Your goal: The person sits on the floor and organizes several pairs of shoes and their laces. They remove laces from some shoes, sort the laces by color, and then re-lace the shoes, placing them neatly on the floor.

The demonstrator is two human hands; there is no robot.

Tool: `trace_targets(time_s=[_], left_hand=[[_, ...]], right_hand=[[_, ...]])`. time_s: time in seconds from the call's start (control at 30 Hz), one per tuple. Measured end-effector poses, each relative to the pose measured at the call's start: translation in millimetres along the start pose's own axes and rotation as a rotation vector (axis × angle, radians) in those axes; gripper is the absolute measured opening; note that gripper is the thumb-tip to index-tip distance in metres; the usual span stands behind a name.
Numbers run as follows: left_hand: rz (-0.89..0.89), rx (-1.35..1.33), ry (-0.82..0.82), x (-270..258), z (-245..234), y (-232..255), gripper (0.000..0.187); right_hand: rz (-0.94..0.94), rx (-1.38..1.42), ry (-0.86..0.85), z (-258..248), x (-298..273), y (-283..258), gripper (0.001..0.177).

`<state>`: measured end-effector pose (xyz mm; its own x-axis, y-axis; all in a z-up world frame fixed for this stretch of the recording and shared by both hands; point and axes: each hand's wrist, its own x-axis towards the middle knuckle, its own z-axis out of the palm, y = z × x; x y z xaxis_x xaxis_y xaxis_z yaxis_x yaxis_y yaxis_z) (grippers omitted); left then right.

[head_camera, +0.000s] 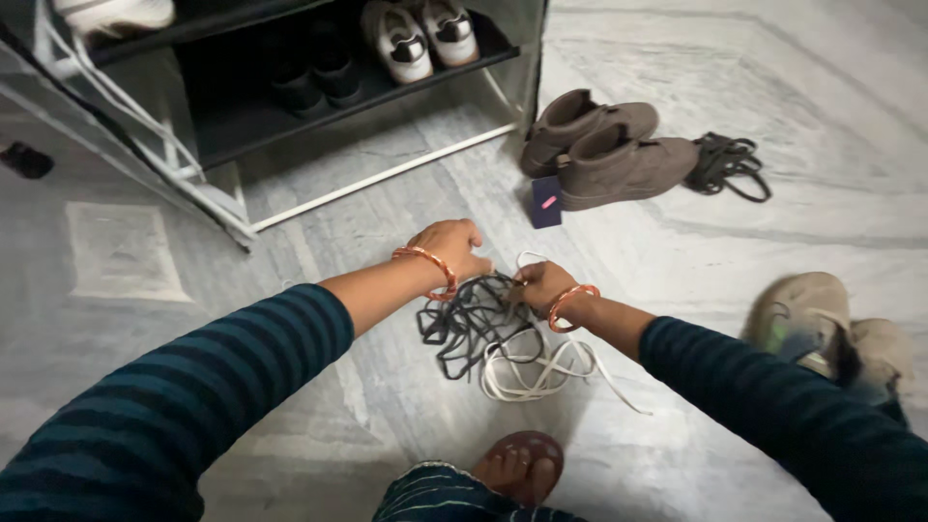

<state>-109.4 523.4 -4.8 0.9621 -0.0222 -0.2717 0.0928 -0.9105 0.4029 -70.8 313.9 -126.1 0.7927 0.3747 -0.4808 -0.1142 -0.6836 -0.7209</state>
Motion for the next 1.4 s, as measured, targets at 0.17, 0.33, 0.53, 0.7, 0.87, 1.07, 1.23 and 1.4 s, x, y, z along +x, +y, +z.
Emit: trace_targets(time_s=[0.17,0.33,0.53,0.7,0.87,1.07,1.23,1.4], left_hand=[[0.059,0.072,-0.177,-0.7,-6.0,21.2,0.095],[0.071,0.168,-0.279,-1.0,3.0,60.1,0.123],[0.272,0.101,-0.227,7.3,27.6,88.6,0.129],[0.515,-0.019,-0.205,31.2,54.9,130.2,0.090],[0.439,-0.044,-0.414,45.8,70.9,178.9,0.033],[0.379,0.022,-0.482,48.0,66.8,210.2,0.026],[0.338,0.119,-0.429,55.0,59.9,222.8,0.028],[0.335,0.103,-0.358,67.1,50.6,250.4,0.027]], right_hand=[[-0.034,0.427,-0.024,-45.9,-49.4,-26.7,0.012],[-0.064,0.549,0.078,-101.0,-109.3,-41.9,0.014],[-0.029,0.770,0.240,-165.6,-175.9,-36.2,0.016],[-0.108,0.926,0.390,-207.7,-237.6,-23.6,0.025],[-0.183,1.051,0.477,-255.6,-295.7,5.6,0.020],[-0.166,1.110,0.612,-290.4,-351.3,70.6,0.021],[-0.034,1.183,0.771,-306.0,-383.6,141.1,0.019],[0.065,1.204,0.857,-313.0,-412.3,202.8,0.018]])
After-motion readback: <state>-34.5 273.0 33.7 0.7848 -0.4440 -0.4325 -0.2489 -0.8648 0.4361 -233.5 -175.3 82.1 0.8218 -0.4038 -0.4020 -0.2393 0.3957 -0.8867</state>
